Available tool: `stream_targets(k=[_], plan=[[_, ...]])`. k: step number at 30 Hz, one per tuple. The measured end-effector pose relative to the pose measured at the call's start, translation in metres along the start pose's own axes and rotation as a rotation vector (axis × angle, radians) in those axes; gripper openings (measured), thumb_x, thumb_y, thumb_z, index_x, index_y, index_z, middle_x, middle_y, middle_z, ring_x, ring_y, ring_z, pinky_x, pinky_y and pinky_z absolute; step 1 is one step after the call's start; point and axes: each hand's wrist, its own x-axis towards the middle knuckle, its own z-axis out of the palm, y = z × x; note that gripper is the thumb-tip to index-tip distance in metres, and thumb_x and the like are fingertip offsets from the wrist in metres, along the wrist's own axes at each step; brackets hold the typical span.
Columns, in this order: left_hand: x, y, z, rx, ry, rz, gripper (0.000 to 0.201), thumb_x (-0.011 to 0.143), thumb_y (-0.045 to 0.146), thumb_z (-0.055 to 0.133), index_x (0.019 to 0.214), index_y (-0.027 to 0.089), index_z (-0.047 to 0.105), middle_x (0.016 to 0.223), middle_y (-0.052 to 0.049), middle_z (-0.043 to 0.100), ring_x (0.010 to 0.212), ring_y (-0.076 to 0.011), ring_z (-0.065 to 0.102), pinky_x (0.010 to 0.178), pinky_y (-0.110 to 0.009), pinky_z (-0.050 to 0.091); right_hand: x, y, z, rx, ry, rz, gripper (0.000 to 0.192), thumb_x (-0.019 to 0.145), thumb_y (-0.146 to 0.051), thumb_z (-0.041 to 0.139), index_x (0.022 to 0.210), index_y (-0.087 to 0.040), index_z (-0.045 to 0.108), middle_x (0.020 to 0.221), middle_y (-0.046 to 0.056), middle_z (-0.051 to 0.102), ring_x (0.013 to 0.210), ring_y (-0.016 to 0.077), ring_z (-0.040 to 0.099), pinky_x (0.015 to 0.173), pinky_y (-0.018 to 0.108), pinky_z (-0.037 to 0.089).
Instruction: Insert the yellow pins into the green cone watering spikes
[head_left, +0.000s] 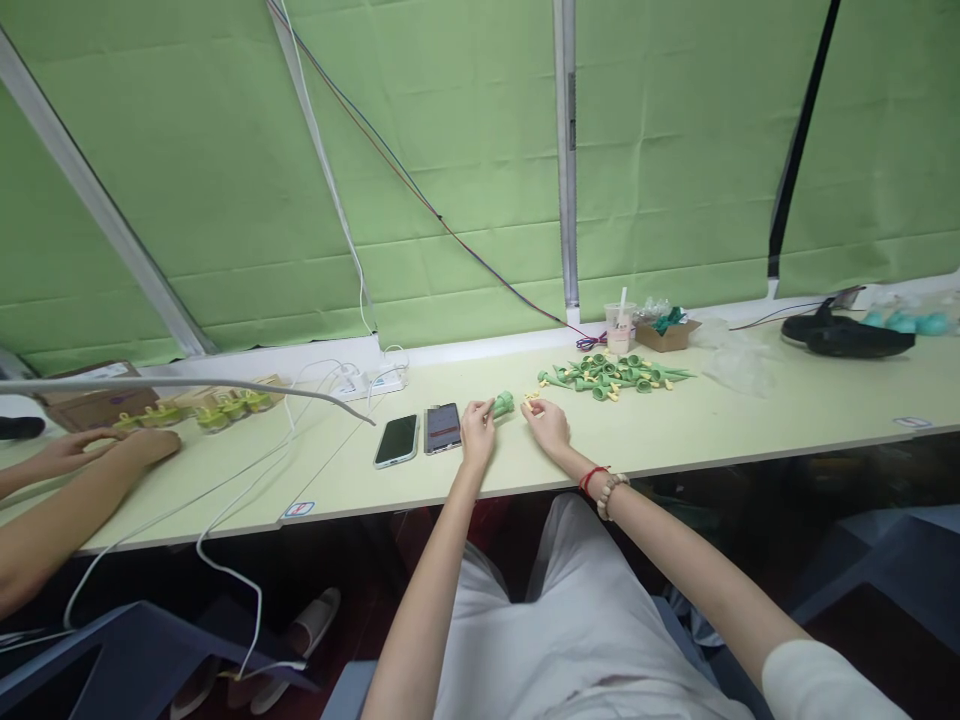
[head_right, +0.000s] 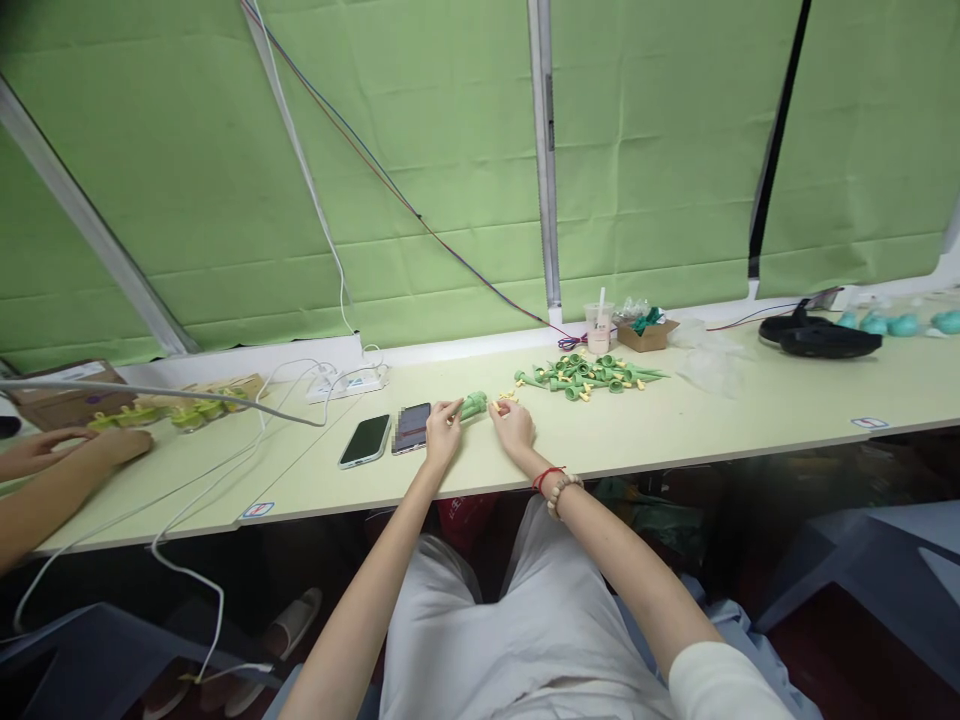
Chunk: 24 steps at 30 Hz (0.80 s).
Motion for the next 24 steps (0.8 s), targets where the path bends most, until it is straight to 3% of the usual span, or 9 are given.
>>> stream_targets(k=[4,8,15,21,24], plan=[[0.000,-0.004,0.005,-0.050,-0.157,0.040,0.031,0.078,0.004,0.044,0.095,0.017,0.067,0.087,-0.006,0.056,0.079,-0.0138,0.056,0.073,-0.027,0.047,0.004,0.001,0.000,-0.048,0.010,0.104,0.030,0.083,-0.038,0.044,0.103,-0.021,0.060,0.082,0.005,0.067,0.078,0.0199,0.060,0.065,0.028,0.040],[-0.001,-0.007,0.008,-0.023,-0.219,0.031,0.032,0.075,-0.002,0.045,0.086,0.017,0.068,0.087,-0.005,0.055,0.084,-0.0139,0.057,0.079,-0.027,0.047,0.003,-0.001,0.003,-0.108,0.013,0.121,0.038,0.083,-0.029,0.046,0.120,-0.020,0.046,0.085,0.004,0.066,0.083,0.0205,0.060,0.070,0.030,0.041],[-0.001,-0.010,0.008,0.035,-0.239,-0.023,0.032,0.071,-0.002,0.046,0.080,0.018,0.069,0.086,-0.005,0.053,0.084,-0.0155,0.057,0.083,-0.029,0.046,0.003,0.003,0.007,-0.140,-0.038,0.063,0.018,0.079,-0.021,0.049,0.092,-0.023,0.061,0.101,0.003,0.062,0.090,0.0188,0.059,0.076,0.029,0.042],[-0.002,-0.006,0.001,0.098,-0.210,-0.052,0.030,0.071,0.003,0.046,0.081,0.019,0.069,0.087,-0.006,0.055,0.087,-0.0177,0.056,0.083,-0.032,0.044,0.003,0.004,0.004,-0.112,-0.001,-0.041,0.029,0.078,-0.018,0.046,0.106,-0.022,0.056,0.113,0.004,0.055,0.099,0.0176,0.055,0.082,0.028,0.041],[-0.002,-0.004,-0.001,0.116,-0.198,-0.065,0.026,0.072,0.008,0.048,0.080,0.019,0.069,0.086,-0.006,0.056,0.087,-0.0182,0.056,0.083,-0.033,0.043,0.000,0.001,0.005,-0.160,0.022,-0.188,0.037,0.076,-0.013,0.044,0.112,-0.017,0.051,0.115,0.007,0.054,0.106,0.0187,0.050,0.090,0.030,0.037]])
